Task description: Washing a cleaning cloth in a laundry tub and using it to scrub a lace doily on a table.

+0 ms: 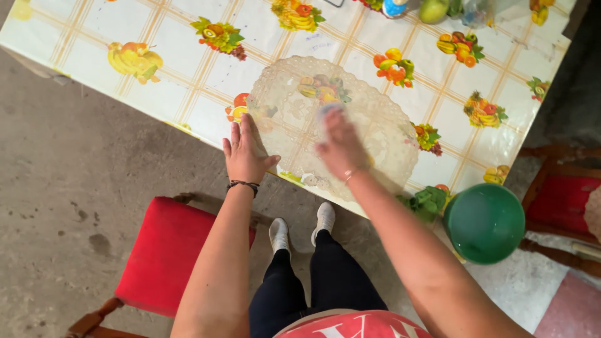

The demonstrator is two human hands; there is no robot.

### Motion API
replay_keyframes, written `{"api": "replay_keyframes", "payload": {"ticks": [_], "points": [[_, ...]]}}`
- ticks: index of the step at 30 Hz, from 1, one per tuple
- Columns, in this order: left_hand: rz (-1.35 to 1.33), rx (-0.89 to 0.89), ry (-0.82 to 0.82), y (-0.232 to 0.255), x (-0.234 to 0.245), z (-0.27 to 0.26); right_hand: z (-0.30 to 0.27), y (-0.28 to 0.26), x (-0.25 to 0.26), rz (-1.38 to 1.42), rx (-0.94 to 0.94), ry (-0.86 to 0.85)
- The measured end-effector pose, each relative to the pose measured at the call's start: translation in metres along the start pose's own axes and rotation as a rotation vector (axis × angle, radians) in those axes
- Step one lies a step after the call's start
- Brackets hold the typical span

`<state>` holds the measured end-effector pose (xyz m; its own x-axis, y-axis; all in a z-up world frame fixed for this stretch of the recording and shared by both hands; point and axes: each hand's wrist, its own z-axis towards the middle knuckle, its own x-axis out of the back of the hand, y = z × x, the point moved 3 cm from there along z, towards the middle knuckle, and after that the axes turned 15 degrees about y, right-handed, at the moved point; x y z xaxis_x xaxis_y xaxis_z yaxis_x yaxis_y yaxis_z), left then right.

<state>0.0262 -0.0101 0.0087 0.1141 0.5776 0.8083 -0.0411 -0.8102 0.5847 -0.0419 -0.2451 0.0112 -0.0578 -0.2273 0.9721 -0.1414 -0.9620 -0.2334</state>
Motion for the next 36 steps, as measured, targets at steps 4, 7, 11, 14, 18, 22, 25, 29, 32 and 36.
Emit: {"api": "replay_keyframes", "payload": {"ticks": [4,7,11,14,18,22,25,29,32,36], "points": [[-0.005,0.041,-0.005,-0.004,0.002,-0.001,-0.04,-0.049,0.0,0.098,0.33,-0.146],[-0.023,-0.012,0.031,-0.008,0.001,0.003,-0.056,-0.054,0.009,0.103,0.428,-0.144],[-0.027,-0.073,0.01,-0.011,-0.003,0.002,-0.009,-0.069,-0.002,0.024,0.484,-0.092],[-0.005,-0.049,-0.013,-0.01,-0.003,0.003,0.022,-0.082,-0.015,0.073,0.473,-0.044],[0.0,-0.054,-0.023,-0.007,0.002,0.005,-0.009,-0.073,-0.009,0.077,0.54,-0.02],[-0.013,-0.026,-0.026,-0.006,0.002,0.006,-0.028,-0.069,0.006,0.076,0.483,-0.054],[0.019,-0.024,-0.035,-0.01,-0.004,0.001,-0.002,-0.084,-0.001,-0.027,0.512,-0.009],[0.047,-0.071,-0.015,-0.006,0.0,0.002,0.011,-0.089,-0.003,-0.049,0.486,-0.04],[0.041,-0.049,-0.041,-0.004,0.003,0.005,-0.021,-0.076,0.009,-0.042,0.474,-0.061],[0.021,-0.058,-0.022,-0.006,-0.002,0.006,-0.027,-0.077,0.007,-0.035,0.441,-0.074]]}}
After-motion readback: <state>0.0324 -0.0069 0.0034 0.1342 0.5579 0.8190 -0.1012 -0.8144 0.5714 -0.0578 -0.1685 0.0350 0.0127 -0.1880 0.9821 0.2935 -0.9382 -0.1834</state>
